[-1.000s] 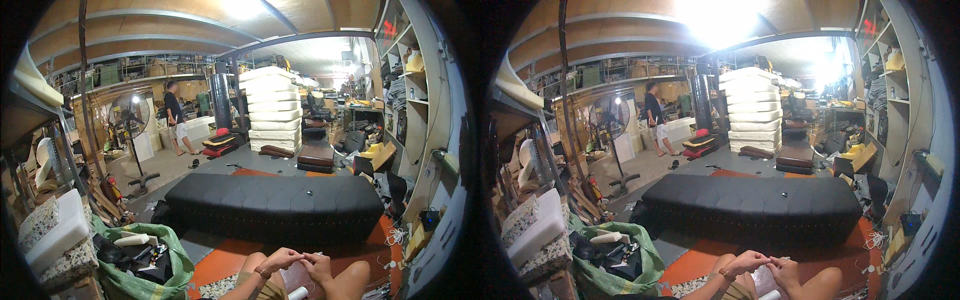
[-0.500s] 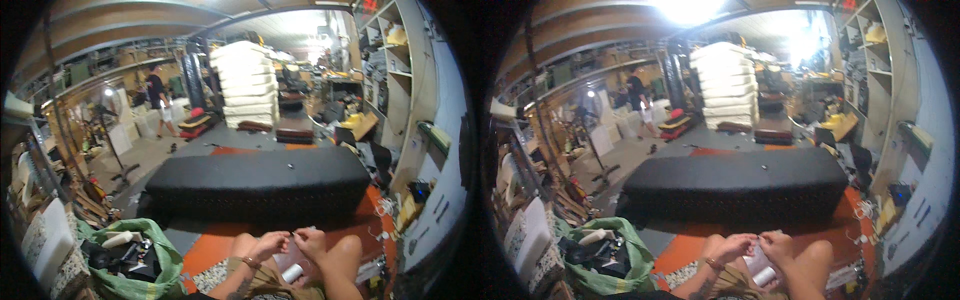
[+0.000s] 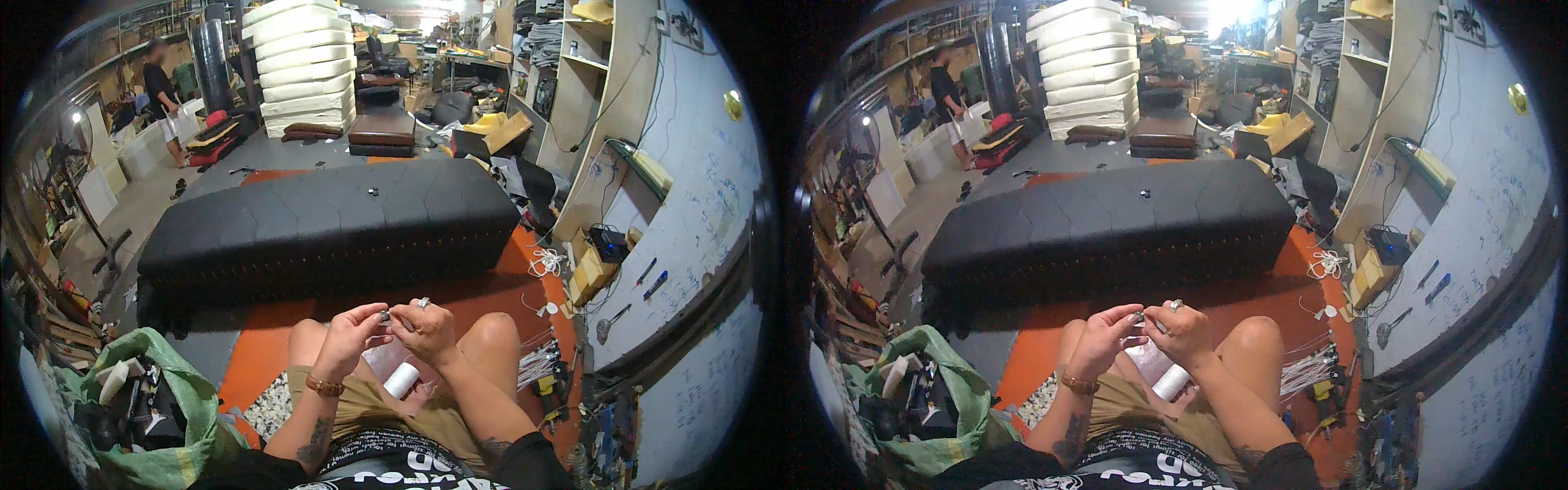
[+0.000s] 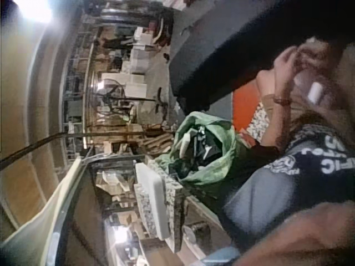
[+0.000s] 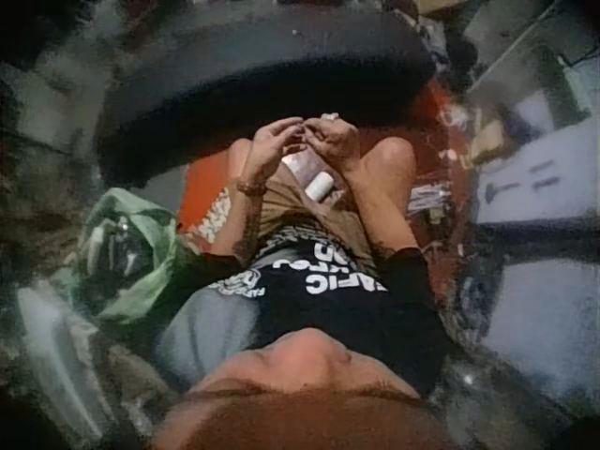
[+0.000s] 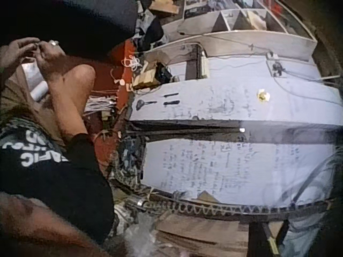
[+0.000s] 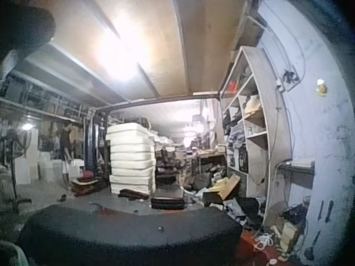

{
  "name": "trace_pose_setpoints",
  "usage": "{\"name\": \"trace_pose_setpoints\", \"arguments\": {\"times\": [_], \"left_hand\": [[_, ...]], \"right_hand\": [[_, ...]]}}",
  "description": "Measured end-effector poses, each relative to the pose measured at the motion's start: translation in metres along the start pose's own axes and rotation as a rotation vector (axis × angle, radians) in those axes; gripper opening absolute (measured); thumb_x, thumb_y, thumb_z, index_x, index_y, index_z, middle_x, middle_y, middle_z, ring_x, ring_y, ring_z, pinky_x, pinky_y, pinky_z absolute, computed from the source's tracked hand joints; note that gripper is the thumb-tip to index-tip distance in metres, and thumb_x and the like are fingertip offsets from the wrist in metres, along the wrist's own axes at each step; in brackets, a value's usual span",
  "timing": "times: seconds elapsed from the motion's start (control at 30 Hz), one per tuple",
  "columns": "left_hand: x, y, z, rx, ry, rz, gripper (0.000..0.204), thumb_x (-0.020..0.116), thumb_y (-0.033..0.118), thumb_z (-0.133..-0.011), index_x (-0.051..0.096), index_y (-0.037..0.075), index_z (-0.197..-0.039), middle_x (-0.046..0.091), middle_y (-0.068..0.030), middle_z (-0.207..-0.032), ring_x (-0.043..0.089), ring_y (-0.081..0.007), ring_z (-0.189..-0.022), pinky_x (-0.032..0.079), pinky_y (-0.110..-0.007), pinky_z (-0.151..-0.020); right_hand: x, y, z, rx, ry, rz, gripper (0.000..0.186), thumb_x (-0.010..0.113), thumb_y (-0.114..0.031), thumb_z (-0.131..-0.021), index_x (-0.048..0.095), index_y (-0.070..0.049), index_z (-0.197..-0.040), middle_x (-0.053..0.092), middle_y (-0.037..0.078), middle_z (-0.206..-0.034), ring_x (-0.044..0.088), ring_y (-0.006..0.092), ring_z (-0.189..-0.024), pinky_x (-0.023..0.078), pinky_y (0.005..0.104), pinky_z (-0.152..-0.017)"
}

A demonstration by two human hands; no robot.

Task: The person sits on the floor and repeatedly threads white cord through pre-punched holes in a black upholstered bench. They pull the cord tight, tie knots, and trim excess length while working on the bench's edge.

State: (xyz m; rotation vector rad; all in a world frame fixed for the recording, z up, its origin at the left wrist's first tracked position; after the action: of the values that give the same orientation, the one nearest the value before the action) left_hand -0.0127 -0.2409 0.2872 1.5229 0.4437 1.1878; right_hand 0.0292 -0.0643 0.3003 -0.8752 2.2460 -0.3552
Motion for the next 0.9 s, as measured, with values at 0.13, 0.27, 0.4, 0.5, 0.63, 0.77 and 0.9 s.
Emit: {"name": "trace_pose_setpoints", "arguments": {"times": [0.13, 0.27, 0.4, 0.5, 0.63, 0.77, 0.9], "left_hand": [[-0.0015, -0.0032, -0.0015, 0.016, 0.060, -0.006, 0.027, 0.061, 0.012, -0.104, 0.061, -0.001, -0.128, 0.073, -0.0096, -0.109, 0.073, -0.0184, -0.093, 0.063, -0.035, -0.083], [0.0016, -0.0032, -0.0022, 0.041, 0.075, 0.002, 0.025, 0.064, 0.013, -0.103, 0.064, 0.000, -0.124, 0.074, -0.0093, -0.107, 0.073, -0.0181, -0.093, 0.063, -0.035, -0.084], [0.0007, 0.0003, -0.0008, 0.055, 0.071, 0.016, 0.024, 0.065, 0.013, -0.102, 0.067, -0.001, -0.122, 0.074, -0.0098, -0.106, 0.073, -0.0174, -0.093, 0.063, -0.034, -0.084], [-0.0037, -0.0021, -0.0017, 0.076, 0.070, 0.015, 0.025, 0.065, 0.013, -0.102, 0.068, -0.001, -0.123, 0.074, -0.0104, -0.106, 0.073, -0.0170, -0.092, 0.063, -0.033, -0.084], [0.0010, 0.0009, -0.0015, 0.083, 0.045, -0.023, 0.027, 0.063, 0.012, -0.103, 0.067, -0.002, -0.126, 0.074, -0.0113, -0.108, 0.073, -0.0170, -0.093, 0.063, -0.032, -0.086], [0.0009, 0.0009, -0.0012, 0.104, 0.000, -0.043, 0.028, 0.062, 0.011, -0.104, 0.066, -0.003, -0.128, 0.074, -0.0116, -0.110, 0.073, -0.0169, -0.096, 0.062, -0.031, -0.089], [0.0011, 0.0026, -0.0003, 0.116, -0.006, -0.051, 0.028, 0.063, 0.010, -0.103, 0.066, -0.003, -0.128, 0.074, -0.0115, -0.111, 0.073, -0.0164, -0.097, 0.062, -0.031, -0.089]], "right_hand": [[-0.0008, -0.0049, -0.0011, -0.044, -0.017, 0.020, 0.011, 0.077, -0.014, -0.080, 0.075, -0.012, -0.090, 0.061, 0.006, -0.066, 0.062, 0.0219, -0.058, 0.049, 0.0359, -0.052], [0.0016, -0.0024, 0.0023, -0.005, -0.032, 0.068, 0.010, 0.076, -0.019, -0.081, 0.073, -0.017, -0.090, 0.064, 0.004, -0.072, 0.066, 0.0231, -0.065, 0.053, 0.0382, -0.055], [0.0022, -0.0047, 0.0012, 0.038, -0.028, 0.021, 0.009, 0.076, -0.018, -0.081, 0.074, -0.015, -0.090, 0.067, 0.005, -0.072, 0.068, 0.0241, -0.065, 0.053, 0.0380, -0.057], [0.0047, -0.0045, 0.0016, 0.132, -0.032, -0.084, 0.011, 0.077, -0.017, -0.081, 0.076, -0.014, -0.091, 0.070, 0.005, -0.074, 0.070, 0.0249, -0.067, 0.054, 0.0373, -0.059], [0.0051, -0.0009, 0.0029, 0.231, -0.025, -0.204, 0.014, 0.078, -0.018, -0.080, 0.077, -0.012, -0.094, 0.072, 0.006, -0.077, 0.071, 0.0250, -0.069, 0.055, 0.0362, -0.060], [0.0034, -0.0019, 0.0015, 0.210, -0.034, -0.142, 0.014, 0.078, -0.018, -0.079, 0.077, -0.013, -0.092, 0.070, 0.006, -0.075, 0.069, 0.0256, -0.067, 0.054, 0.0371, -0.059], [-0.0012, -0.0057, -0.0019, 0.053, -0.045, 0.034, 0.014, 0.077, -0.016, -0.079, 0.075, -0.015, -0.092, 0.067, 0.005, -0.071, 0.067, 0.0251, -0.064, 0.053, 0.0375, -0.056]]}}
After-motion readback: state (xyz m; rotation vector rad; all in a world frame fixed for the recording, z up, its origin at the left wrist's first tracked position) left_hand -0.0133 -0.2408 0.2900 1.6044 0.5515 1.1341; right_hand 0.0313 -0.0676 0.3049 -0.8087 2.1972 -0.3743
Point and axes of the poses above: each hand's wrist, its own z-axis away from the middle knuckle, its own x-axis out of the palm, y = z × x, the point moved 1 cm from there along -z, towards the middle knuckle
